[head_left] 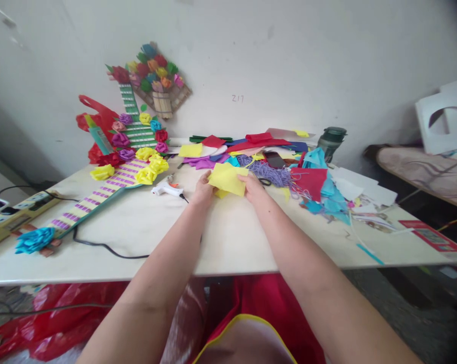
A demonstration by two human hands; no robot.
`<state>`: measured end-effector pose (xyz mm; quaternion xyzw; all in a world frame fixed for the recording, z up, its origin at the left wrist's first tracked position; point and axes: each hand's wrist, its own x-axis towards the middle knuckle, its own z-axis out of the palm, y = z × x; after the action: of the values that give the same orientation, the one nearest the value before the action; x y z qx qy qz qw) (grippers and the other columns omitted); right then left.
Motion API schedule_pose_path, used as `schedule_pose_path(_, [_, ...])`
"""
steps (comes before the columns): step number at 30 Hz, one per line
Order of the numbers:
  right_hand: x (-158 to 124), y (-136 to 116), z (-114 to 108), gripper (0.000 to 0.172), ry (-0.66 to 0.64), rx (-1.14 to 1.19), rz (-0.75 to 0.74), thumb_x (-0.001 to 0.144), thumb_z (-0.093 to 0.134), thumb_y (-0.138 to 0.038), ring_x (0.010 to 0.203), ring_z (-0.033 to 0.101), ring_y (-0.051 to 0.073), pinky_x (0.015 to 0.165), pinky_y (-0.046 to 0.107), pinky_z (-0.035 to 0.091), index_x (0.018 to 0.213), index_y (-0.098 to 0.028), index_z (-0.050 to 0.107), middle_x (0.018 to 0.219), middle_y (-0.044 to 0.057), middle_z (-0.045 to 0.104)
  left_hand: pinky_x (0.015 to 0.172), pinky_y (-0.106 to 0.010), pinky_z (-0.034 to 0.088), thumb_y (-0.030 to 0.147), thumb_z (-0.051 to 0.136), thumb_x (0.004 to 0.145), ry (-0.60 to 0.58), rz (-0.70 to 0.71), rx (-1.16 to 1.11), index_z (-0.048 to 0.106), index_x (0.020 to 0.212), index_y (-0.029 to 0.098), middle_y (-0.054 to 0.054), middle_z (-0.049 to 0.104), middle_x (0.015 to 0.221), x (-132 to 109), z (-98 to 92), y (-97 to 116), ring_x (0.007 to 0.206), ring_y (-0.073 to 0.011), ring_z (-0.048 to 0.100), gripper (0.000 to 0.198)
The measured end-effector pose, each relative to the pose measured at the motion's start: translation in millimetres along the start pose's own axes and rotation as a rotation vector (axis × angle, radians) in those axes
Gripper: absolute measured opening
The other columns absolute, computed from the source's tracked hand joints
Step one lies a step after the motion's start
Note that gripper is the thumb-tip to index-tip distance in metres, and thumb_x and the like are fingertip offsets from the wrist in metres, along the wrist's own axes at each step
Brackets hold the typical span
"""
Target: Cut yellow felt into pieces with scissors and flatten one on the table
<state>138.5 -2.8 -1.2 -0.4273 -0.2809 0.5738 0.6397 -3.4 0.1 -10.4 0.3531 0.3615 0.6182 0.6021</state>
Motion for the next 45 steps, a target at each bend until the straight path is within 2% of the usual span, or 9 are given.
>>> schedule_pose_path(9, [-3.5, -19.0, -7.6, 0.014, 0.067, 0.010, -0.204, 0.065, 0.062, -0.004, 0.057, 0.064, 0.014, 0.064, 0.029, 0.055, 0.074, -0.015, 0.062, 0.053, -0.003, 0.063, 0.085, -0.028, 0.046, -0.001, 0.049, 0.054, -0.114, 0.120, -0.077, 0.053, 0.115, 0.013, -0.007, 0.067, 0.101, 2.9, -3.8, 8.6, 0.097, -0.0188, 0.062, 0.063])
schedule_pose_path(15, [7.8, -31.6, -20.0, 0.004, 0.217, 0.147, -0.332, 0.072, 0.060, -0.012, 0.056, 0.063, 0.011, 0.059, 0.024, 0.055, 0.074, -0.015, 0.061, 0.056, -0.004, 0.063, 0.081, -0.028, 0.046, 0.018, 0.060, 0.064, -0.164, 0.155, -0.110, 0.060, 0.100, 0.013, -0.006, 0.068, 0.088, 1.8, -6.8, 11.4, 0.086, -0.0174, 0.064, 0.036])
schedule_pose_path(20, [3.9, -42.4, -21.4, 0.002, 0.292, 0.201, -0.306, 0.075, 0.058, -0.013, 0.055, 0.062, 0.010, 0.051, 0.022, 0.053, 0.075, -0.014, 0.058, 0.062, -0.002, 0.065, 0.076, -0.027, 0.047, 0.017, 0.066, 0.058, -0.206, 0.170, -0.045, 0.060, 0.099, 0.014, -0.004, 0.068, 0.082, -0.6, -8.6, 12.3, 0.081, -0.0165, 0.065, 0.042])
schedule_pose_path(22, [1.8, -46.5, -23.6, 0.001, 0.303, 0.193, -0.301, 0.076, 0.057, -0.015, 0.051, 0.059, 0.010, 0.043, 0.020, 0.048, 0.075, -0.015, 0.056, 0.061, -0.002, 0.063, 0.073, -0.026, 0.047, 0.016, 0.064, 0.057, -0.219, 0.154, -0.031, 0.060, 0.100, 0.014, -0.003, 0.068, 0.080, -0.5, -9.2, 13.0, 0.078, -0.0156, 0.065, 0.044])
schedule_pose_path(26, [-0.3, -51.5, -30.0, 0.008, 0.302, 0.150, -0.274, 0.079, 0.056, -0.020, 0.036, 0.048, 0.007, 0.026, 0.016, 0.027, 0.073, -0.017, 0.051, 0.053, -0.006, 0.056, 0.071, -0.025, 0.048, 0.014, 0.063, 0.057, -0.241, 0.158, 0.022, 0.063, 0.100, 0.012, -0.004, 0.068, 0.077, 0.2, -9.7, 13.2, 0.077, -0.0165, 0.064, 0.043])
schedule_pose_path(31, [-4.7, -53.6, -30.4, 0.008, 0.241, 0.168, -0.251, 0.079, 0.055, -0.019, 0.035, 0.047, 0.006, 0.024, 0.015, 0.021, 0.072, -0.016, 0.051, 0.056, -0.004, 0.057, 0.067, -0.025, 0.049, 0.012, 0.063, 0.056, -0.247, 0.149, 0.089, 0.064, 0.101, 0.012, -0.005, 0.068, 0.079, -2.3, -10.0, 13.5, 0.075, -0.0172, 0.065, 0.045])
schedule_pose_path(36, [-4.5, -53.8, -29.0, 0.003, 0.193, 0.176, -0.206, 0.076, 0.058, -0.018, 0.048, 0.057, 0.010, 0.029, 0.016, 0.034, 0.078, -0.016, 0.056, 0.066, -0.001, 0.063, 0.069, -0.027, 0.050, 0.009, 0.061, 0.054, -0.347, 0.122, 0.073, 0.056, 0.117, 0.016, -0.008, 0.069, 0.096, -6.4, -9.3, 14.4, 0.084, -0.0200, 0.065, 0.063])
schedule_pose_path(40, [3.4, -51.5, -33.5, 0.006, 0.168, 0.233, -0.195, 0.078, 0.055, -0.018, 0.061, 0.062, 0.012, 0.048, 0.022, 0.051, 0.083, -0.016, 0.059, 0.071, 0.000, 0.066, 0.078, -0.029, 0.049, 0.006, 0.060, 0.054, -0.390, 0.143, 0.040, 0.048, 0.128, 0.022, -0.008, 0.064, 0.113, -8.4, -8.1, 14.4, 0.099, -0.0225, 0.062, 0.076])
schedule_pose_path(45, [12.4, -49.2, -41.4, 0.012, 0.087, 0.281, -0.182, 0.082, 0.051, -0.023, 0.069, 0.065, 0.015, 0.062, 0.030, 0.055, 0.086, -0.016, 0.059, 0.073, 0.002, 0.068, 0.082, -0.030, 0.048, 0.005, 0.060, 0.054, -0.412, 0.138, 0.055, 0.044, 0.132, 0.023, -0.008, 0.060, 0.120, -9.0, -7.7, 14.1, 0.103, -0.0225, 0.059, 0.081])
